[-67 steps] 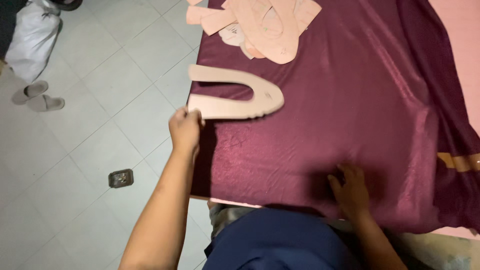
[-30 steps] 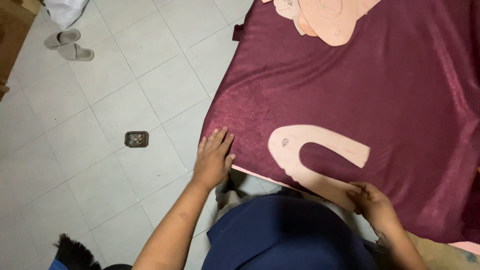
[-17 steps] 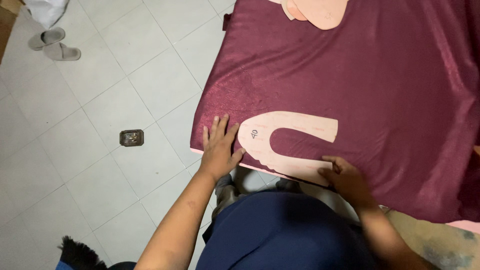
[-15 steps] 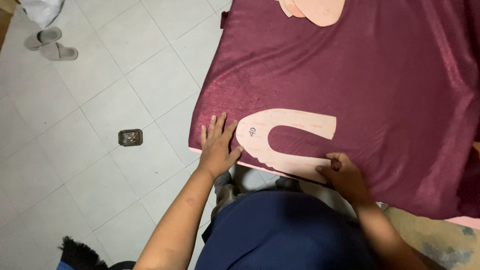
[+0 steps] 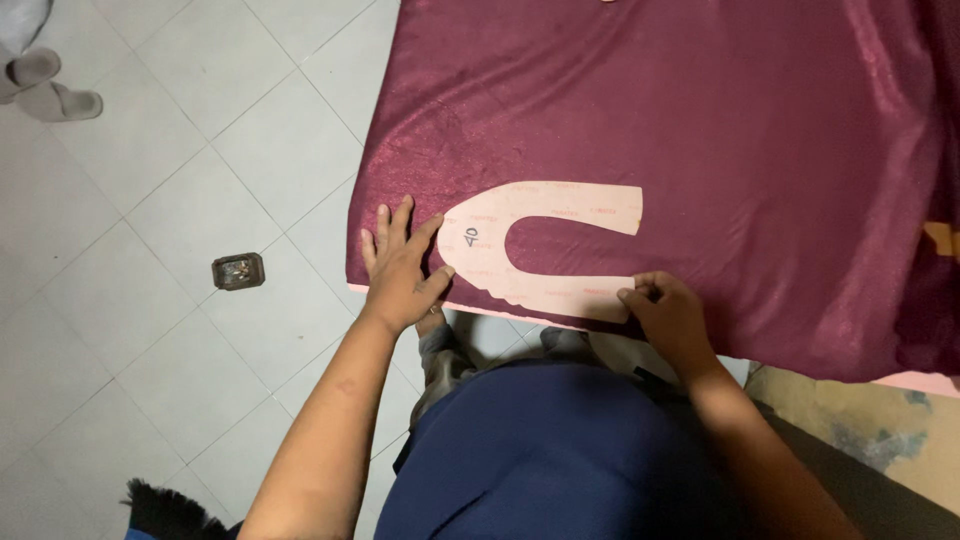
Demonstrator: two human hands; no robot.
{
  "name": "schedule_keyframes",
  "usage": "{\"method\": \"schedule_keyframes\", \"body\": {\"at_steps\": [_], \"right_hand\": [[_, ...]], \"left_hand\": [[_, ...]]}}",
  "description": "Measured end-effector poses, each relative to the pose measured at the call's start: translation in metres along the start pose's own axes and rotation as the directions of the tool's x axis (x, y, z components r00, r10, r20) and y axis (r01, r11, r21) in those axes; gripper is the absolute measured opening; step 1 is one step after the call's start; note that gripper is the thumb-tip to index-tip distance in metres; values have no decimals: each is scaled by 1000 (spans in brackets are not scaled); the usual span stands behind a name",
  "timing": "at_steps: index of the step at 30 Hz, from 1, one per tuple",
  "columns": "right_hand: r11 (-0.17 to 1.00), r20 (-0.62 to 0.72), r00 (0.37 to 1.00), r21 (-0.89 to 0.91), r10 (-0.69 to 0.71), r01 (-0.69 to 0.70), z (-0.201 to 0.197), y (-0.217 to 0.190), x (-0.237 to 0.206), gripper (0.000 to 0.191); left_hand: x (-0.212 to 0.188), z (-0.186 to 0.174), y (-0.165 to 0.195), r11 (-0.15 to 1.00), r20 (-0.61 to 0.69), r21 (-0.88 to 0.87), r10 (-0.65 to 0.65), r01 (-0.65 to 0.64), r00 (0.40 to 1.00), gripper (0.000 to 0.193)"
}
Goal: The person traces around a U-shaped insole template with a pen onto a fabric-covered work surface, then pulls the cloth aside, gathers cut insole pieces from the table, and stacks them into a pile, aligning the pieces by hand.
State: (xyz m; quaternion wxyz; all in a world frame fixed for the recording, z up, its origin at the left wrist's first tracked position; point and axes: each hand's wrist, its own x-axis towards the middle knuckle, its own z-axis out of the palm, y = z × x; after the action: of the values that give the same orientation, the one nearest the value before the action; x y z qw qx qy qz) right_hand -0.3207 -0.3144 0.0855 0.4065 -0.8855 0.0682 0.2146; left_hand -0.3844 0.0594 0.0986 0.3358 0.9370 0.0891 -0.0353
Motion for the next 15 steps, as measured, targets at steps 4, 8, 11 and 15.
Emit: {"method": "schedule_keyframes", "body": {"at_steps": [4,8,11,15], "right_hand": [[998,-11,999,-44,-49,49,3,6,2,30],[998,-19,998,-21,-59,59,6,13,2,35],[999,-12,1000,-46,-17,17,8,15,2,34],[999,-24,999,-39,-34,33,8,16,4,33]], "left_hand": [[1,2,-1,1000,14,3,-27,27,1000,72],[3,1,-6,1000,23,17,9,-10,1000,72],[4,1,-9,1000,24,-8,20,-20,1000,71],[5,1,-11,999,20,-29,15,-14,1000,70]]}}
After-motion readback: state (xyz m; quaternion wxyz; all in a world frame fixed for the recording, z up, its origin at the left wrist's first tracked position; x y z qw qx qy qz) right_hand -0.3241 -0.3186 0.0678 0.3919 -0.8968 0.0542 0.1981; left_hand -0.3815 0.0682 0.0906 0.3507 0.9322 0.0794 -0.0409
